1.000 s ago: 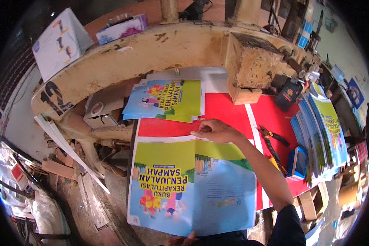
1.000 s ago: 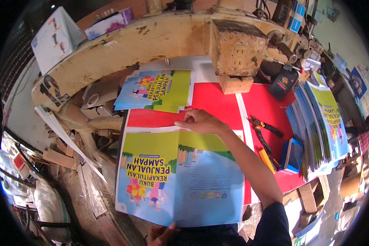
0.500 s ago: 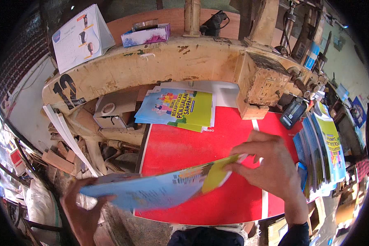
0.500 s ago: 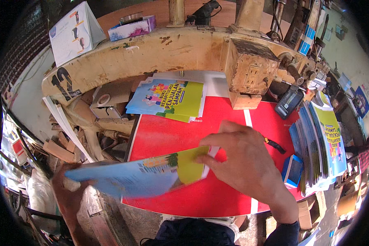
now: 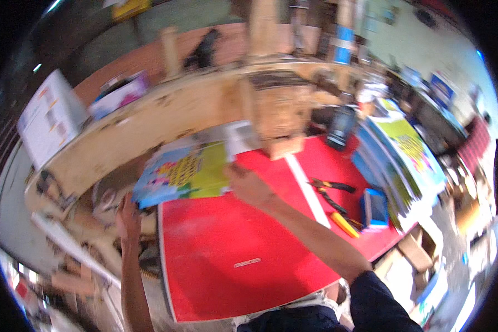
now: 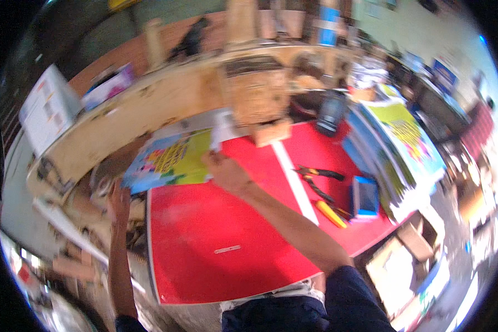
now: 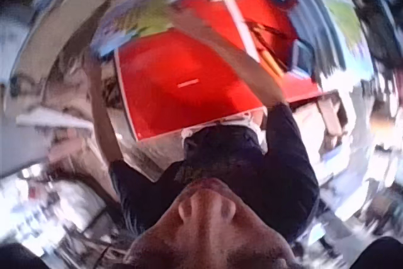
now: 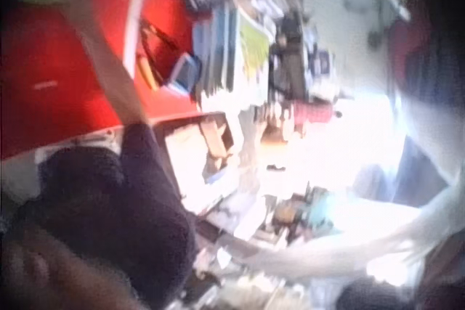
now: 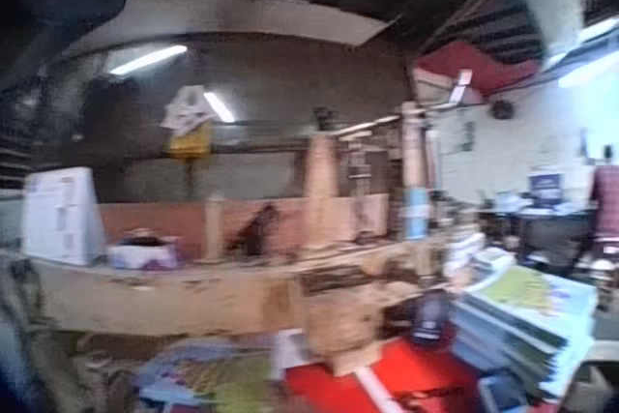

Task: The person uses a yellow applicator to apply adhesive along the grid lines of a large ledger-style book, then folds the cover over the pages and applies pressure by hand and with a tool to secure the bond.

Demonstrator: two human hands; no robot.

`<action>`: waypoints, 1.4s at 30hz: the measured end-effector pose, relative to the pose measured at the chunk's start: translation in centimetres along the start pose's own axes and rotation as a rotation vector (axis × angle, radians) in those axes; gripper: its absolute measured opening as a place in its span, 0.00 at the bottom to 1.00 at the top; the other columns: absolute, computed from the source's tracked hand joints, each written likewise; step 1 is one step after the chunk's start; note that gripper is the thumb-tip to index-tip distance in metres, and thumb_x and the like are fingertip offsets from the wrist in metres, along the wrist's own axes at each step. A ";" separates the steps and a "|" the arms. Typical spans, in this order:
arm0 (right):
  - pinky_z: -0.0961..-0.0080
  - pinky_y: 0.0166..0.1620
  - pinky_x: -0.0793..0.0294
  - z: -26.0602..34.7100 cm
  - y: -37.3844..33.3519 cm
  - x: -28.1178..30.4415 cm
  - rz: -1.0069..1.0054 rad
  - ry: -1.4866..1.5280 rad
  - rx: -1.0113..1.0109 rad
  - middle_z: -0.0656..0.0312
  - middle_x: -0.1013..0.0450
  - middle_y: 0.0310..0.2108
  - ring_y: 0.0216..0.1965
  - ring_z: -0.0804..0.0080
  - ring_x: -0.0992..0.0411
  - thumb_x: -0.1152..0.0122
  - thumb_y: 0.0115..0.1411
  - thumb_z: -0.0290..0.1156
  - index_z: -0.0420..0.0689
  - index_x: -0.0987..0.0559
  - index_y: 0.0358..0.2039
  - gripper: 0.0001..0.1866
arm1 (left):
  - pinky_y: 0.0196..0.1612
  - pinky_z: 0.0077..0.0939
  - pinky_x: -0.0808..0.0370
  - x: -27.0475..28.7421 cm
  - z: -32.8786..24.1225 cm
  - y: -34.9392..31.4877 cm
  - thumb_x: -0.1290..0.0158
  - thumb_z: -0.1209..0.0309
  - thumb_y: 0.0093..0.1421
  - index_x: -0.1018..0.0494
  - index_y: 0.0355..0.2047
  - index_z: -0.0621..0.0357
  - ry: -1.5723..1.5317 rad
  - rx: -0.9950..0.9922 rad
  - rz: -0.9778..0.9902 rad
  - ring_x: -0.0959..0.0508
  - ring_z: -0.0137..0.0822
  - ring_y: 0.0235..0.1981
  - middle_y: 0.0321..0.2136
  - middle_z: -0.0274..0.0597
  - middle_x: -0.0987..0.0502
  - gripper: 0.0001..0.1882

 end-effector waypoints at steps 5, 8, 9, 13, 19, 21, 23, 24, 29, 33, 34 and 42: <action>0.51 0.61 0.27 1.5 -2.0 -3.6 0.124 -0.088 0.137 0.44 0.26 0.54 0.56 0.48 0.26 0.37 0.66 0.51 0.42 0.30 0.60 0.31 | 0.65 0.51 0.32 -7.5 8.8 -5.0 0.52 0.66 0.71 0.25 0.63 0.56 -0.109 0.007 -0.031 0.26 0.60 0.61 0.59 0.57 0.23 0.22; 0.56 0.57 0.24 1.5 -5.8 2.5 -0.078 -0.169 0.175 0.48 0.23 0.51 0.54 0.52 0.24 0.34 0.65 0.50 0.42 0.24 0.55 0.28 | 0.70 0.51 0.39 -9.0 4.6 -3.6 0.53 0.61 0.73 0.24 0.63 0.57 -0.099 0.040 0.105 0.32 0.58 0.67 0.61 0.56 0.24 0.23; 0.56 0.57 0.24 2.6 -6.6 5.1 -0.074 -0.185 0.161 0.48 0.23 0.51 0.54 0.52 0.24 0.34 0.65 0.50 0.42 0.24 0.55 0.28 | 0.72 0.52 0.41 -8.7 3.7 -3.8 0.52 0.60 0.72 0.24 0.62 0.57 0.030 0.005 0.124 0.34 0.58 0.69 0.63 0.57 0.25 0.23; 0.61 0.54 0.21 5.7 -10.7 21.8 -0.029 -0.203 -0.092 0.58 0.19 0.43 0.47 0.56 0.20 0.32 0.63 0.40 0.46 0.15 0.38 0.11 | 0.73 0.56 0.45 -6.9 3.5 -3.9 0.49 0.57 0.71 0.30 0.69 0.54 0.274 -0.126 -0.086 0.38 0.59 0.71 0.67 0.57 0.31 0.29; 0.62 0.58 0.24 -4.4 -21.7 42.7 -0.304 -0.676 -0.753 0.47 0.18 0.48 0.53 0.51 0.20 0.28 0.60 0.53 0.38 0.19 0.54 0.32 | 0.76 0.60 0.56 -6.3 -12.1 -0.3 0.50 0.48 0.71 0.46 0.77 0.47 0.223 -0.329 0.174 0.50 0.55 0.78 0.77 0.53 0.48 0.40; 0.59 0.58 0.24 -7.5 -25.8 44.9 -0.175 -0.742 -0.882 0.44 0.19 0.50 0.54 0.48 0.21 0.27 0.58 0.57 0.38 0.22 0.59 0.40 | 0.76 0.61 0.58 -9.3 -12.5 0.9 0.54 0.45 0.73 0.46 0.77 0.45 0.231 -0.242 0.278 0.52 0.54 0.78 0.77 0.52 0.50 0.38; 0.57 0.57 0.24 -8.0 -26.9 42.9 -0.073 -0.539 -0.958 0.42 0.19 0.51 0.55 0.47 0.22 0.27 0.57 0.56 0.38 0.24 0.62 0.41 | 0.76 0.62 0.60 -11.9 -11.6 0.9 0.59 0.43 0.74 0.46 0.77 0.44 0.269 -0.133 0.382 0.54 0.53 0.79 0.78 0.51 0.51 0.37; 0.57 0.57 0.24 -7.1 -27.2 42.6 -0.058 -0.676 -0.899 0.42 0.20 0.51 0.55 0.48 0.22 0.27 0.58 0.51 0.39 0.24 0.62 0.39 | 0.76 0.64 0.61 -13.6 -11.0 0.1 0.63 0.43 0.75 0.45 0.77 0.43 0.273 -0.106 0.439 0.54 0.53 0.79 0.78 0.51 0.52 0.36; 0.53 0.43 0.21 2.4 -23.8 41.4 0.071 -0.866 -0.734 0.44 0.19 0.33 0.35 0.46 0.19 0.40 0.58 0.20 0.48 0.15 0.51 0.21 | 0.77 0.59 0.62 -10.2 -11.6 -0.6 0.62 0.45 0.76 0.46 0.77 0.47 0.286 -0.129 0.269 0.53 0.51 0.79 0.77 0.54 0.49 0.35; 0.60 0.41 0.19 10.2 -21.7 41.1 0.015 -0.831 -0.557 0.51 0.16 0.41 0.36 0.50 0.17 0.38 0.50 0.17 0.49 0.13 0.47 0.23 | 0.72 0.49 0.40 -3.3 -21.7 -1.8 0.44 0.54 0.69 0.33 0.69 0.60 -0.183 -0.384 0.008 0.34 0.53 0.71 0.67 0.56 0.31 0.34; 0.62 0.41 0.18 11.9 -20.7 40.9 -0.054 -0.785 -0.439 0.52 0.15 0.40 0.36 0.52 0.17 0.37 0.48 0.17 0.46 0.12 0.43 0.21 | 0.68 0.48 0.34 -0.8 -25.4 -2.4 0.41 0.57 0.67 0.30 0.65 0.61 -0.238 -0.399 0.025 0.28 0.53 0.65 0.62 0.55 0.26 0.31; 0.62 0.47 0.15 19.0 -10.5 31.8 0.042 -0.447 0.302 0.59 0.16 0.40 0.44 0.57 0.16 0.28 0.51 0.31 0.45 0.12 0.37 0.11 | 0.38 0.30 0.19 10.8 -43.0 -7.6 0.36 0.71 0.62 0.18 0.46 0.62 -0.756 -0.328 0.752 0.13 0.40 0.33 0.36 0.48 0.14 0.14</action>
Point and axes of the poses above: each hand's wrist, its own y-axis towards the middle knuckle, its own x-axis out of the back of the hand, z = x × y, the point moved 6 cm from there along y, towards the middle knuckle
